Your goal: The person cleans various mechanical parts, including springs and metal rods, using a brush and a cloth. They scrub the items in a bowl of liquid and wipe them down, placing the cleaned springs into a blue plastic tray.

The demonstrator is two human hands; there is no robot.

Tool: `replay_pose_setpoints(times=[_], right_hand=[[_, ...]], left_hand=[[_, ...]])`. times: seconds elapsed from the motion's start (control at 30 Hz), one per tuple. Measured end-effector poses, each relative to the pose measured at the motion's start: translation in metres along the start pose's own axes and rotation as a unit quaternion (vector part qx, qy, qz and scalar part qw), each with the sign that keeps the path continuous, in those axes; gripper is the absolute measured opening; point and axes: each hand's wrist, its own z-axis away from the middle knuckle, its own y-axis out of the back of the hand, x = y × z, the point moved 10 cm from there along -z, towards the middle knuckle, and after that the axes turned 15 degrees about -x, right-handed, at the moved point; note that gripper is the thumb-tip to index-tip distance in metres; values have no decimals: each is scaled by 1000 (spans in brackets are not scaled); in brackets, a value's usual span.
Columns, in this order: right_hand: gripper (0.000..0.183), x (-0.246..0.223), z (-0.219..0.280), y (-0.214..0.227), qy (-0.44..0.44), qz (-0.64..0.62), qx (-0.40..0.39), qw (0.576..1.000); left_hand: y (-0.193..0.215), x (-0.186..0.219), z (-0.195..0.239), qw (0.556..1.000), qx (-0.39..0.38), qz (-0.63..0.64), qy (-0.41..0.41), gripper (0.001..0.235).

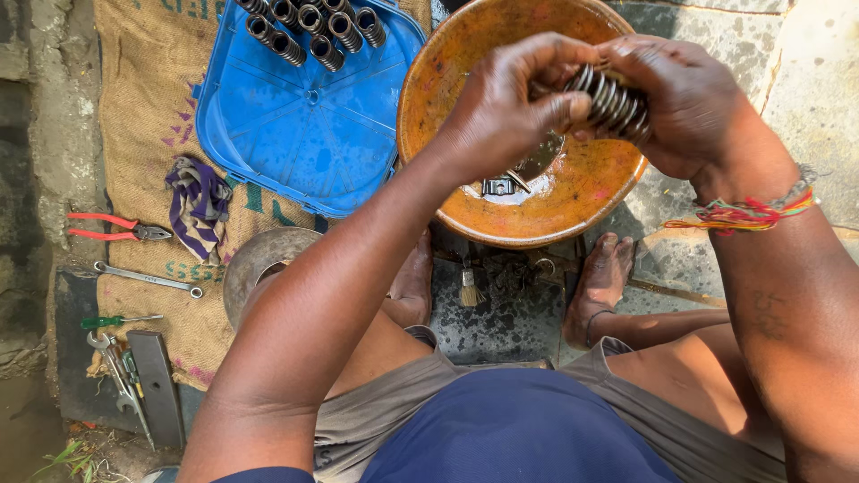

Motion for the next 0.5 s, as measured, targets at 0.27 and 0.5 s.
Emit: replay_pose_setpoints(times=[0.27, 0.5], right_hand=[[37, -12, -6, -36, 79, -198, -73, 974], [28, 30, -14, -71, 60, -266, -39, 961]], left_hand=[[-7, -36, -6, 933, -21, 360, 6, 47], [0, -68, -4, 869, 106, 483, -33, 44]])
